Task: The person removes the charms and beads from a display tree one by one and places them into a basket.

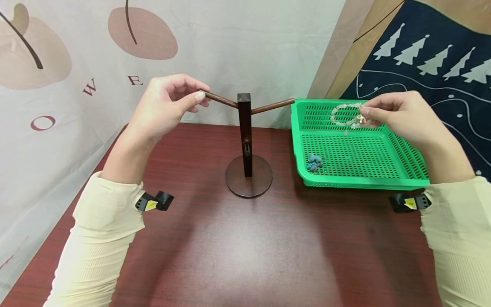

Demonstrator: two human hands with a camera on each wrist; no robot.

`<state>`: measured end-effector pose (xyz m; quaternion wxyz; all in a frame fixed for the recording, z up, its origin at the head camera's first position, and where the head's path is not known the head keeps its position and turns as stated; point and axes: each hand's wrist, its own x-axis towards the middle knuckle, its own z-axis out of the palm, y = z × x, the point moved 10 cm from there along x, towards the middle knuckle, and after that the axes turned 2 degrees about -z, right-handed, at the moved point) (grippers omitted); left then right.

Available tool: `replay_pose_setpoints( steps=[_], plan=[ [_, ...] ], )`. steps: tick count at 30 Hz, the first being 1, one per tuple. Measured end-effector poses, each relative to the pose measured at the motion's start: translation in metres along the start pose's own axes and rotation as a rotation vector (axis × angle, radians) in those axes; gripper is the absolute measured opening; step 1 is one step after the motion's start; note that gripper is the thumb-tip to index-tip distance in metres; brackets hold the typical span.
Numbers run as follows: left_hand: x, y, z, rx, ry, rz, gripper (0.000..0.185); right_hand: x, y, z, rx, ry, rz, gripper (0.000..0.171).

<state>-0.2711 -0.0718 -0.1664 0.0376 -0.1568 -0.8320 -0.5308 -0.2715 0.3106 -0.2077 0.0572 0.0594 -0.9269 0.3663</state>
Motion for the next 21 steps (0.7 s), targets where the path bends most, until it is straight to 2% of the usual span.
replay_pose_setpoints(
  steps=[5,12,21],
  plan=[
    [0.000,0.001,0.000,0.007,0.000,0.004,0.015,-0.003,0.014,0.002,-0.015,-0.022,0.038,0.019],
    [0.000,0.001,-0.001,0.004,0.003,0.002,0.015,-0.005,0.028,0.005,-0.057,-0.027,0.062,0.031],
    [-0.001,0.002,-0.001,0.006,0.014,0.011,0.015,-0.010,0.042,0.015,-0.047,-0.052,0.092,0.030]
  ],
)
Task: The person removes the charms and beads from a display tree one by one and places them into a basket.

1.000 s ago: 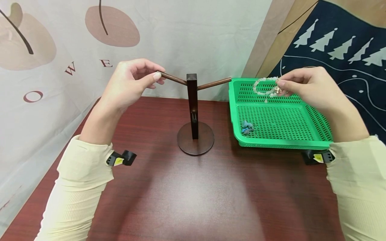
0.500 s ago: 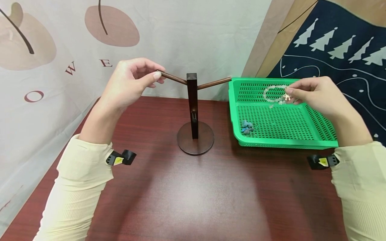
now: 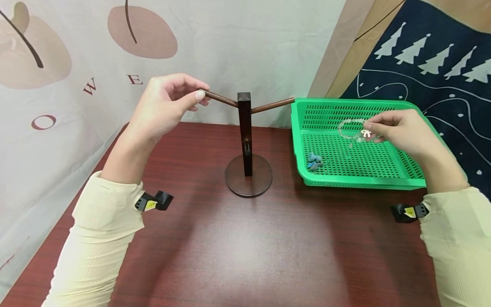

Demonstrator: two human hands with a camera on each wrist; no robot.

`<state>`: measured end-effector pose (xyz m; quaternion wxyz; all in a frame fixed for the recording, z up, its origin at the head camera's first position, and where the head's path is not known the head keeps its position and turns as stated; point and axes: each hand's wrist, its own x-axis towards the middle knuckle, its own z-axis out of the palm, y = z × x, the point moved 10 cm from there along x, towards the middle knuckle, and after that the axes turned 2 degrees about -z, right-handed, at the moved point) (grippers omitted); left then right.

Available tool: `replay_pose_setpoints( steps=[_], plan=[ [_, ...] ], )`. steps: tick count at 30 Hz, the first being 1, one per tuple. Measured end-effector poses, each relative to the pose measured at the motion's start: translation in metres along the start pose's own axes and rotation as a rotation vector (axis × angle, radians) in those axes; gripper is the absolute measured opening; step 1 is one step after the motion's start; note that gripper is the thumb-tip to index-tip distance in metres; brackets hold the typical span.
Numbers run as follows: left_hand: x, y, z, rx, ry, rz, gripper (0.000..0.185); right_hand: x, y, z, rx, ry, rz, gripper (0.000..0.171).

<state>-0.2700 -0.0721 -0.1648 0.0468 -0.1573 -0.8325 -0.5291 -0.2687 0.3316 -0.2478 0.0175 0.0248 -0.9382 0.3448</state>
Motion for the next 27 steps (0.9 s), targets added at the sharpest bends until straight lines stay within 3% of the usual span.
replay_pose_setpoints(
  steps=[8,18,27],
  plan=[
    [0.000,0.001,0.001,-0.002,0.009,0.013,0.015,-0.002,0.004,0.002,0.023,-0.005,0.000,0.024],
    [-0.001,0.002,0.000,0.000,0.000,0.045,0.016,-0.003,-0.001,0.002,0.083,-0.009,-0.002,0.028],
    [-0.006,-0.009,-0.003,0.113,-0.055,0.045,0.029,-0.006,-0.005,0.002,0.078,0.006,-0.004,0.033]
  ],
)
